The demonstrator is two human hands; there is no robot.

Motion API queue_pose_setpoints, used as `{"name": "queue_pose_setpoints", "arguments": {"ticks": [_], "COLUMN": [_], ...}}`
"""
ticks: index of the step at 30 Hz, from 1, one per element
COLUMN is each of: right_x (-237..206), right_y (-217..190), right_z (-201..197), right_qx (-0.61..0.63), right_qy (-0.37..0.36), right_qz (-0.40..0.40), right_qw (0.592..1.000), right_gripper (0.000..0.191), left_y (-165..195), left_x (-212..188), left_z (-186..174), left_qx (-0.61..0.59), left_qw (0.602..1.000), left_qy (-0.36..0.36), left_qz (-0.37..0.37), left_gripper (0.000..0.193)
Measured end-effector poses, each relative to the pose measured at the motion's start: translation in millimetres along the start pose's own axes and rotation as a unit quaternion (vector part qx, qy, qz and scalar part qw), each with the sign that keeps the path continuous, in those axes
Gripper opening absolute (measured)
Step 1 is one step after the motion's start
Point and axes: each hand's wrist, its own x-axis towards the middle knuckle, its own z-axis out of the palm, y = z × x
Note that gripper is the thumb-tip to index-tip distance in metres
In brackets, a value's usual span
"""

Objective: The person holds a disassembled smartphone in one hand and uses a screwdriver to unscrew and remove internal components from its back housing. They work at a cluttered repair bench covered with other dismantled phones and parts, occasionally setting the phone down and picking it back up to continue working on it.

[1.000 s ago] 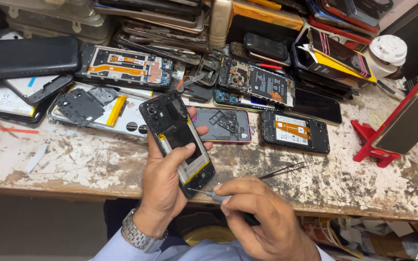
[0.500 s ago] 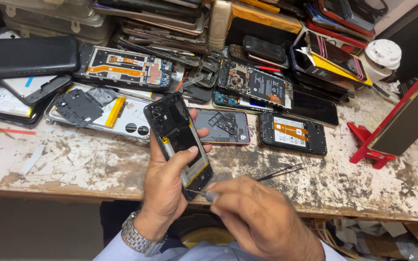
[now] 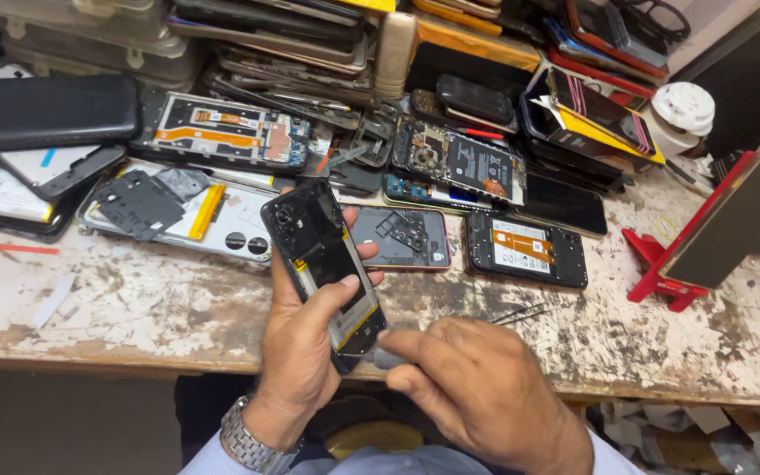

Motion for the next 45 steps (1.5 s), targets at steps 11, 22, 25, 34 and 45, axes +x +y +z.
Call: {"name": "queue_pose_setpoints", "arguments": {"ticks": [11, 22, 25, 34, 45], "right_x": [-18.1, -14.6, -15.5, -15.9, -17.0], "right_y": [7.7, 6.7, 6.4, 10.0, 24.1], "right_z": [-2.8, -6.4, -7.7, -7.5, -3.4], "right_qx": [-0.168, -0.170, -0.128, -0.162, -0.123], "right_qy": [-0.077, -0.068, -0.051, -0.105, -0.040], "right_qz": [0.065, 0.037, 0.011, 0.065, -0.046], "right_qw": [0.981, 0.982, 0.990, 0.979, 0.991], "right_gripper": [0.027, 0.028, 0.028, 0.028, 0.026], "left_y": [-1.5, -5.9, -5.5, -5.3, -4.6], "left_x": [0.3, 2.6, 2.4, 2.2, 0.8], "left_z": [4.6, 3.7, 3.7, 7.9, 13.6], "left_qx": [0.013, 0.013, 0.024, 0.023, 0.019], "left_qw": [1.000, 1.000, 1.000, 0.999, 0.999], "left_qy": [0.008, 0.012, 0.010, 0.011, 0.026], "left_qz": [0.006, 0.016, 0.010, 0.020, 0.011], "left_gripper": [0.078, 0.076, 0.077, 0.075, 0.072]}}
